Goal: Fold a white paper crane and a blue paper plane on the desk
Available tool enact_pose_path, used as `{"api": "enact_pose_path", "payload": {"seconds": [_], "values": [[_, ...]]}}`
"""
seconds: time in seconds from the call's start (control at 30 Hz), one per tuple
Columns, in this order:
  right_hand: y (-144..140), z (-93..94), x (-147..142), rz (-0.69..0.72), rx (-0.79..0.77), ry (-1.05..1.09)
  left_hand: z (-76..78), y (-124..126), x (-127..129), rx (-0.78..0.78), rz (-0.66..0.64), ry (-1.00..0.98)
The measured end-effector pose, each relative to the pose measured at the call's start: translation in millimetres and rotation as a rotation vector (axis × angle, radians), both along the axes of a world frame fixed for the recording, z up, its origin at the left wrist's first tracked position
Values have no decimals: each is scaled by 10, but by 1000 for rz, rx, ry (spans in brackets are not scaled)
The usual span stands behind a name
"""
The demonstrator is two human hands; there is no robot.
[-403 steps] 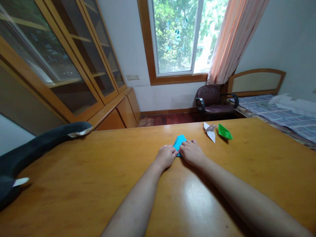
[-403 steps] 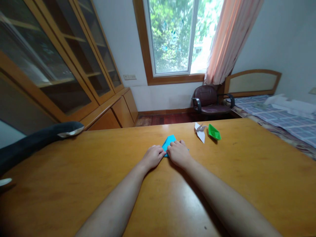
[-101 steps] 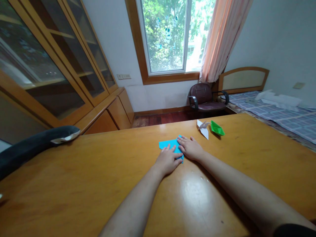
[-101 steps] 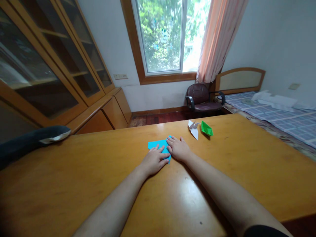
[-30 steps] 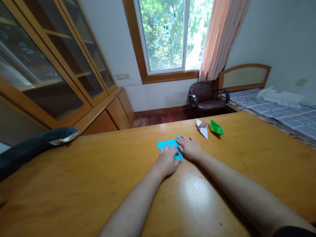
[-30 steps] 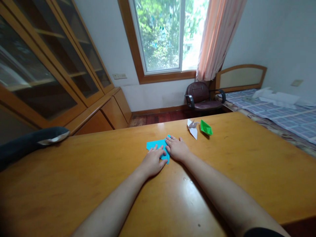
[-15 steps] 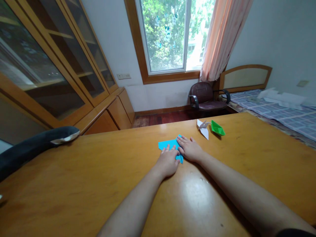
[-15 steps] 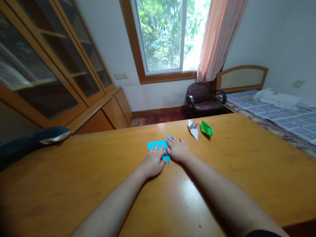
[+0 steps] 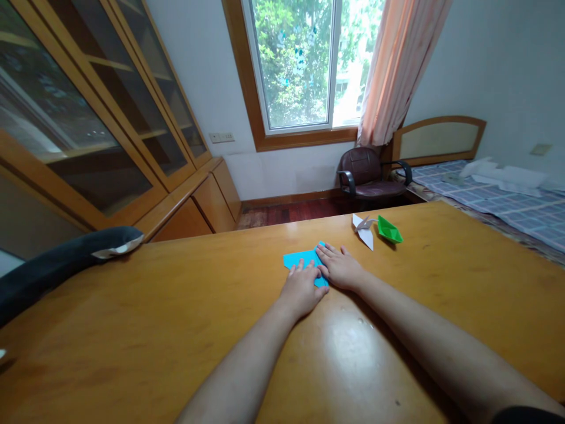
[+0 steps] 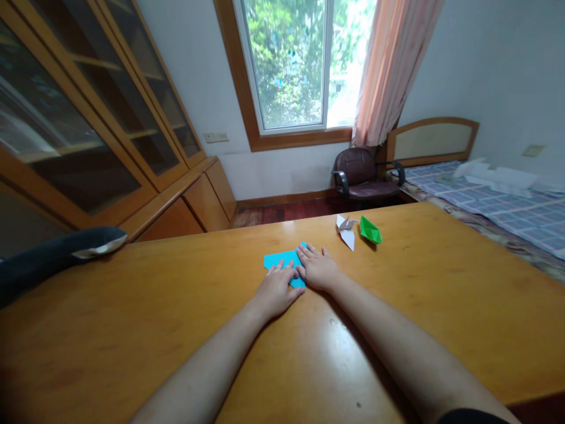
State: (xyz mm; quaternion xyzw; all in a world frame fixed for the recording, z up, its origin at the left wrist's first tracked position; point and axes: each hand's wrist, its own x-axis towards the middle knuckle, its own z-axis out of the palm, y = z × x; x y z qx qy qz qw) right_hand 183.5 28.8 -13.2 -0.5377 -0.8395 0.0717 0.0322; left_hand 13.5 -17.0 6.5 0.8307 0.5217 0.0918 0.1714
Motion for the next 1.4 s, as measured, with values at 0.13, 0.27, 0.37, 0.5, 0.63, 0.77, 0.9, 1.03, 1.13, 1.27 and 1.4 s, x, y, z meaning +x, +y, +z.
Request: {"api": "enact_pose_path", "payload": {"seconds": [0.13,0.27,0.37,0.5,0.63,0.77,0.9,1.03,1.13,1.27,1.4], "values": [[-2,20,-2,-4,-18,5,-50,8,-7,25,12,-28],[1,31,2,-3,-32,7,-71,12,-12,22,16,-29],[6,27,5,-2,-26,10,-74,14,-13,10,25,-22],[8,19,5,-9,-12,12,-88,17,-13,16,25,-25],[2,21,3,-15,-10,12,-106,22,-13,22,27,-18],[-6,29,1,-19,-9,14,-104,26,-13,21,29,-10],[-6,33,1,-19,-15,14,-85,22,-9,15,23,-7],[2,30,3,-18,-19,10,-68,11,-1,0,30,0],[9,25,5,-18,-20,7,-63,0,-2,8,25,3],[12,21,0,-17,-17,3,-64,-9,-5,22,13,2],[7,20,-10,-20,-11,4,-73,-8,6,41,14,16]]}}
